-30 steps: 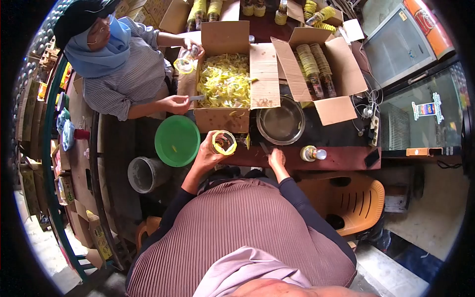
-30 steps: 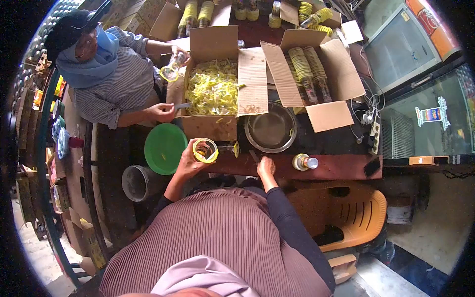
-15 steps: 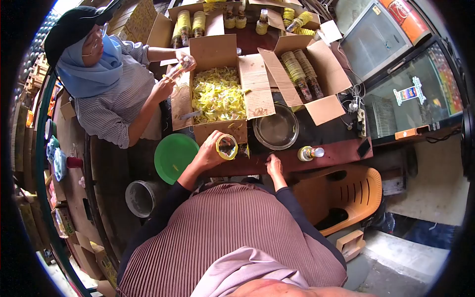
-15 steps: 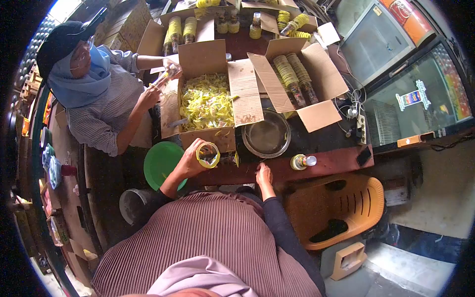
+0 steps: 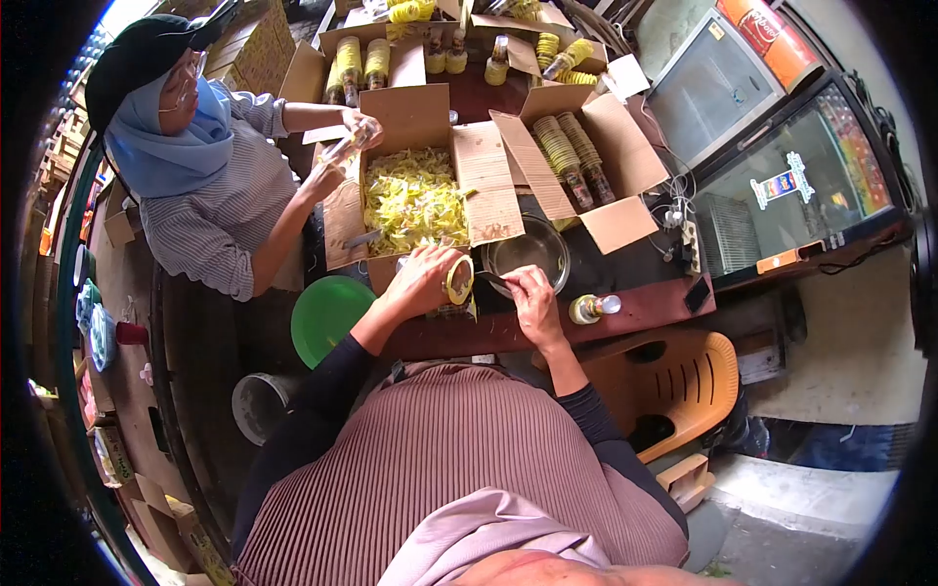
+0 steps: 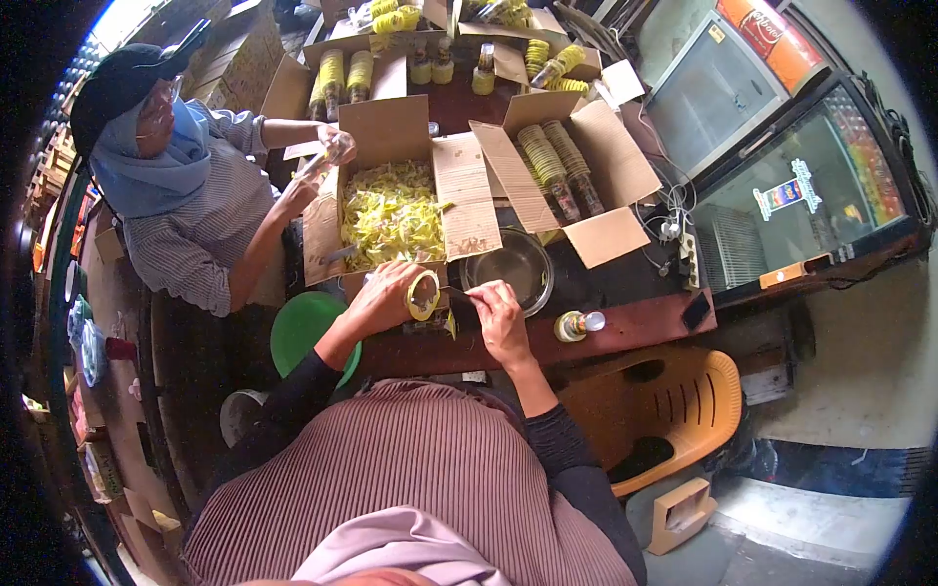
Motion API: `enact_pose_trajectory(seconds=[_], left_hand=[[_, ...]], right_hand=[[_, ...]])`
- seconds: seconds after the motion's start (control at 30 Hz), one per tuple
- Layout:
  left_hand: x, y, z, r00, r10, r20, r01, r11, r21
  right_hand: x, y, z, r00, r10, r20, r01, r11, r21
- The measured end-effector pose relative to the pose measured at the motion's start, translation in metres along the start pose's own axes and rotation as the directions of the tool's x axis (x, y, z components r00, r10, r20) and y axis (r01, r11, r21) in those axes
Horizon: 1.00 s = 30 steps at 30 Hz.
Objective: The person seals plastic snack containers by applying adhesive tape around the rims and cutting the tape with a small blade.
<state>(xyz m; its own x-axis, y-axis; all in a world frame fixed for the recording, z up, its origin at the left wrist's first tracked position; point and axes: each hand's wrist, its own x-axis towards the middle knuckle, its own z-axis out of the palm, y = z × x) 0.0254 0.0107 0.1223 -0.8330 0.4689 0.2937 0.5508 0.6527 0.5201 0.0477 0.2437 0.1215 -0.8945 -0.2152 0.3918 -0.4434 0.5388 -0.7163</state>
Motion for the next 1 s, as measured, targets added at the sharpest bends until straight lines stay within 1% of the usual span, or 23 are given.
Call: enact_pose_trajectory(seconds=[0.07, 0.1, 0.13, 0.17, 0.2, 0.23, 0.27, 0.3, 0.43, 0.5, 0.63, 0.67, 0.73, 0.77, 0.83, 0.87, 0.9, 0.93, 1.0], left_hand=[[0.009, 0.005, -0.002, 1.000, 0.018, -0.008, -0.018, 0.999, 0.026], [0.014, 0.007, -0.005, 0.999, 0.045, 0.028, -0.046, 0.998, 0.036], [0.019, 0.010, -0.008, 0.995, 0.070, 0.065, -0.073, 0.996, 0.047], [0.024, 0.012, -0.011, 0.992, 0.081, 0.094, -0.087, 0.994, 0.059], [0.027, 0.017, -0.017, 0.993, 0.083, 0.089, -0.089, 0.994, 0.064], [0.030, 0.021, -0.022, 0.989, 0.128, 0.078, -0.132, 0.990, 0.050], [0.033, 0.024, -0.028, 0.983, 0.173, 0.066, -0.175, 0.984, 0.036], [0.036, 0.027, -0.033, 0.980, 0.173, 0.101, -0.181, 0.981, 0.067], [0.048, 0.024, -0.032, 0.981, 0.167, 0.099, -0.177, 0.980, 0.096], [0.053, 0.026, -0.036, 0.976, 0.196, 0.090, -0.206, 0.971, 0.119], [0.061, 0.031, -0.044, 0.970, 0.222, 0.102, -0.233, 0.967, 0.104], [0.062, 0.033, -0.046, 0.968, 0.229, 0.105, -0.239, 0.966, 0.099], [0.063, 0.034, -0.048, 0.965, 0.240, 0.109, -0.250, 0.964, 0.095], [0.064, 0.032, -0.046, 0.958, 0.264, 0.109, -0.276, 0.955, 0.114], [0.065, 0.026, -0.040, 0.950, 0.291, 0.113, -0.305, 0.943, 0.132], [0.064, 0.024, -0.036, 0.953, 0.288, 0.091, -0.296, 0.951, 0.089], [0.063, 0.024, -0.036, 0.957, 0.283, 0.070, -0.286, 0.957, 0.045], [0.063, 0.023, -0.037, 0.956, 0.285, 0.073, -0.289, 0.956, 0.044], [0.062, 0.023, -0.040, 0.951, 0.298, 0.078, -0.304, 0.949, 0.080]], right_hand=[[0.011, -0.007, -0.003, 0.997, -0.071, 0.030, 0.073, 0.996, -0.060], [0.016, -0.006, -0.005, 0.992, -0.118, 0.046, 0.122, 0.987, -0.100], [0.020, -0.004, -0.006, 0.991, -0.125, 0.043, 0.129, 0.986, -0.102], [0.024, -0.001, -0.008, 0.982, -0.179, 0.062, 0.186, 0.973, -0.138], [0.028, -0.001, -0.010, 0.970, -0.230, 0.084, 0.242, 0.955, -0.171], [0.031, -0.002, -0.013, 0.963, -0.250, 0.100, 0.266, 0.944, -0.196], [0.033, -0.002, -0.016, 0.961, -0.257, 0.098, 0.272, 0.942, -0.198], [0.035, -0.002, -0.018, 0.958, -0.267, 0.102, 0.282, 0.938, -0.200], [0.045, -0.004, -0.029, 0.944, -0.310, 0.113, 0.326, 0.928, -0.182], [0.047, -0.009, -0.034, 0.941, -0.315, 0.125, 0.334, 0.924, -0.186], [0.052, -0.010, -0.041, 0.929, -0.337, 0.154, 0.363, 0.912, -0.189], [0.052, -0.010, -0.042, 0.929, -0.339, 0.151, 0.364, 0.911, -0.193], [0.052, -0.011, -0.045, 0.944, -0.281, 0.171, 0.299, 0.950, -0.089], [0.051, -0.009, -0.046, 0.945, -0.280, 0.167, 0.298, 0.950, -0.091], [0.050, -0.007, -0.046, 0.959, -0.198, 0.204, 0.200, 0.980, 0.010], [0.049, -0.007, -0.047, 0.960, -0.196, 0.200, 0.198, 0.980, 0.009], [0.048, -0.012, -0.049, 0.966, -0.145, 0.214, 0.144, 0.989, 0.021], [0.047, -0.014, -0.050, 0.969, -0.094, 0.228, 0.088, 0.996, 0.033], [0.046, -0.015, -0.047, 0.973, -0.093, 0.209, 0.090, 0.996, 0.027]])
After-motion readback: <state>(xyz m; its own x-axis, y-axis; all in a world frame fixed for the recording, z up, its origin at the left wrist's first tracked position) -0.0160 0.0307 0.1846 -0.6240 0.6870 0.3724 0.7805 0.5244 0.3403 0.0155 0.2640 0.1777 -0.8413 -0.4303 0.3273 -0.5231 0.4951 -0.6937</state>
